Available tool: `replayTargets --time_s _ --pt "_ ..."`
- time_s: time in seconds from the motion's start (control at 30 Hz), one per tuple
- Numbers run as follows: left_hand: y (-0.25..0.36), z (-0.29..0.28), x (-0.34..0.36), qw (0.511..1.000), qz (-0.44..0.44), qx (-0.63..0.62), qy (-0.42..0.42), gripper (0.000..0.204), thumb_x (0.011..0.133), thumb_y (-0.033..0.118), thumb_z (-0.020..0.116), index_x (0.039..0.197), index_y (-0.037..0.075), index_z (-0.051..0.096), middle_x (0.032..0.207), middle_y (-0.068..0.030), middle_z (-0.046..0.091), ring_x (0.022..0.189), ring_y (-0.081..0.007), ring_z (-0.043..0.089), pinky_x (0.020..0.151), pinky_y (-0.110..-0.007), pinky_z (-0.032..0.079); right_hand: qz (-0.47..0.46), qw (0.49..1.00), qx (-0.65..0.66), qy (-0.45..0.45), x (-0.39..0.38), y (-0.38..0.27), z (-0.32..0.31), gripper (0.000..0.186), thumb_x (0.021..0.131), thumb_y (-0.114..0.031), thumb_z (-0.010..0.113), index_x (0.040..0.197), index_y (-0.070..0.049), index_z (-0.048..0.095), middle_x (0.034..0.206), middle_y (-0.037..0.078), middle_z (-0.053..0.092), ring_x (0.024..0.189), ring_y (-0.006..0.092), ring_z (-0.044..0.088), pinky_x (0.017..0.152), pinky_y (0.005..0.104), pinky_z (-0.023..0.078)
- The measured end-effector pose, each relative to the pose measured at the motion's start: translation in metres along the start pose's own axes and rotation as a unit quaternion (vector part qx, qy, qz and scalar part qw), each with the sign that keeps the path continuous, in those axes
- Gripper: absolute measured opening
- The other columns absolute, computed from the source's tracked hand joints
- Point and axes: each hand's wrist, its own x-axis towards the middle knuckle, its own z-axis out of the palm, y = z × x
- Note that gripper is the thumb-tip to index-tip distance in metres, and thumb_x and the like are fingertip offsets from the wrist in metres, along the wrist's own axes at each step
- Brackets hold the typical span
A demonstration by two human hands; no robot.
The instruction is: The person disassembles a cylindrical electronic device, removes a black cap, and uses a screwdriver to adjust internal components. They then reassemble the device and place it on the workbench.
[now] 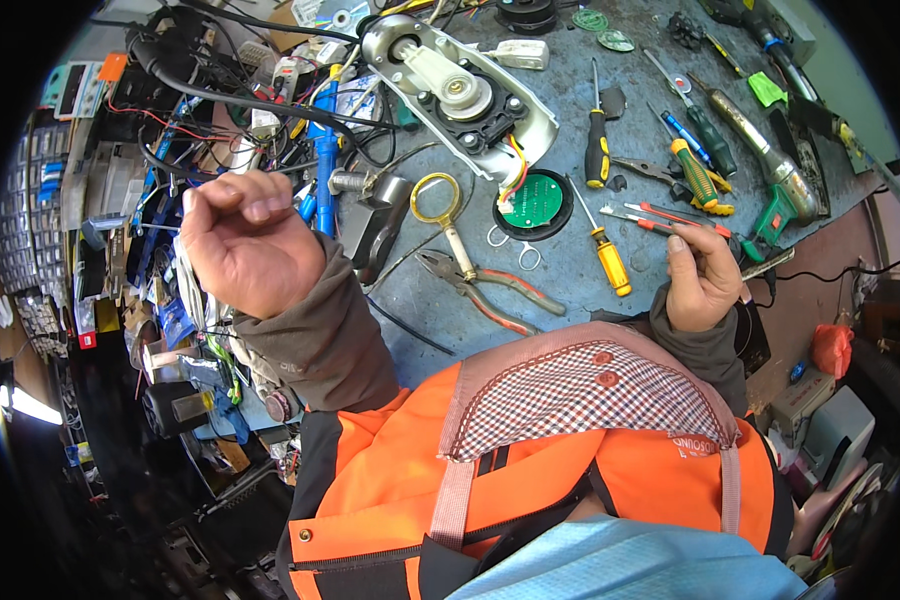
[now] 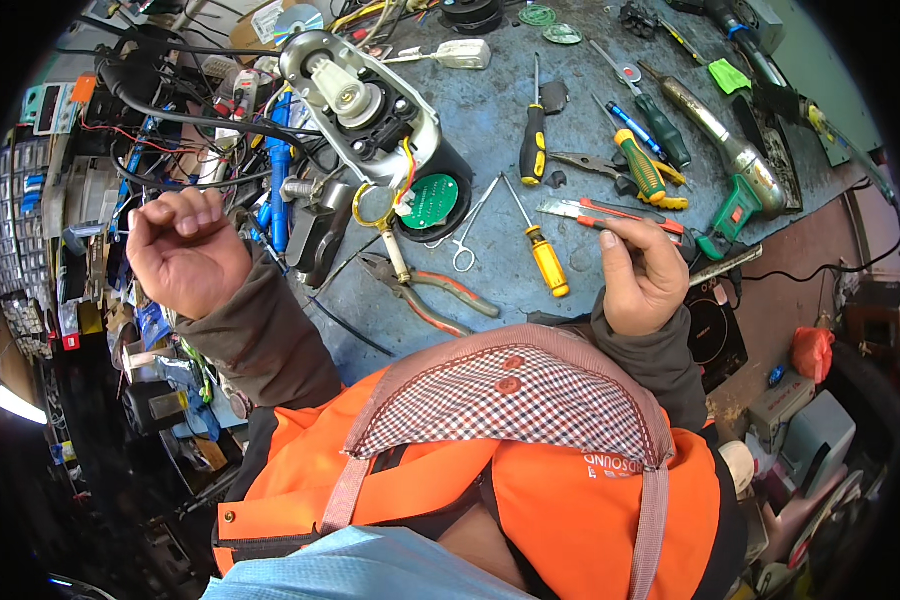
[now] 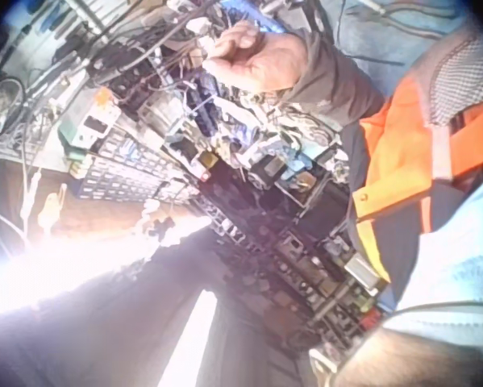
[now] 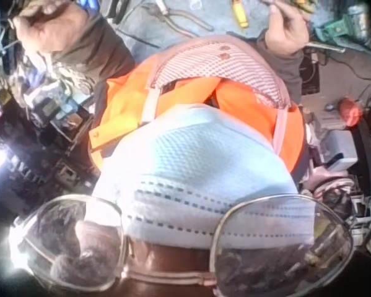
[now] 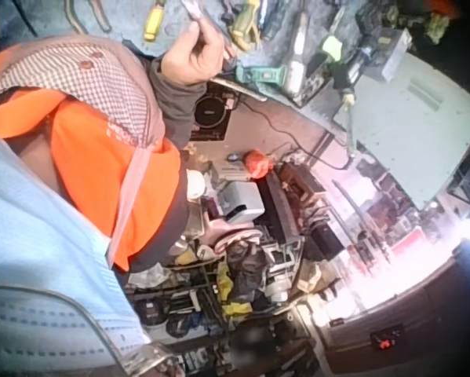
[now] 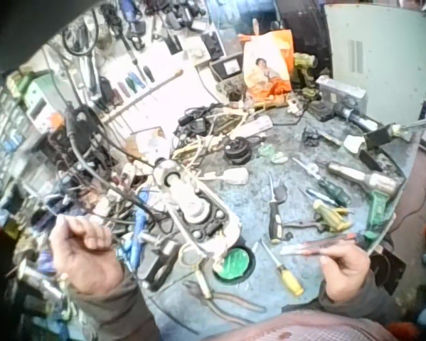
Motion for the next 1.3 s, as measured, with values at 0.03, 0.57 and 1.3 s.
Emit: replayTargets --time_s 0.03,0.57,1.3 --pt "-0.002 0.002 0.001 1.000 -0.004 0.005 0.005 0.038 0.109 0.032 0.046 0.084 0.007 0.059 0.068 -0.0039 0.051 0.064 -0.0164 0.044 0.064 -0.035 0.036 -0.003 1.000 0.007 0.001 0.000 0.002 0.000 0.017 0.095 0.010 0.066 0.111 0.005 0.070 0.088 0.003 0.064 0.070 0.0051 0.051 0.063 0.0210 0.040" --pt "-0.031 0.039 -0.013 0.948 -0.087 0.227 -0.206 0.043 0.100 0.003 0.068 0.142 -0.002 0.060 0.087 0.0007 0.065 0.071 -0.0049 0.055 0.065 -0.020 0.042 0.007 1.000 0.013 0.027 -0.001 0.000 0.004 0.018 0.096 0.010 0.065 0.112 0.005 0.070 0.090 0.002 0.064 0.073 0.0037 0.050 0.064 0.0201 0.040" --pt "-0.045 0.017 0.008 0.974 -0.076 0.202 -0.073 0.025 0.099 0.002 0.067 0.122 -0.007 0.068 0.081 -0.0047 0.066 0.070 -0.0096 0.057 0.062 -0.023 0.044 0.009 1.000 0.006 0.027 -0.002 0.005 0.001 0.015 0.096 0.010 0.065 0.110 0.005 0.069 0.094 0.004 0.068 0.074 0.0037 0.051 0.065 0.0202 0.040"
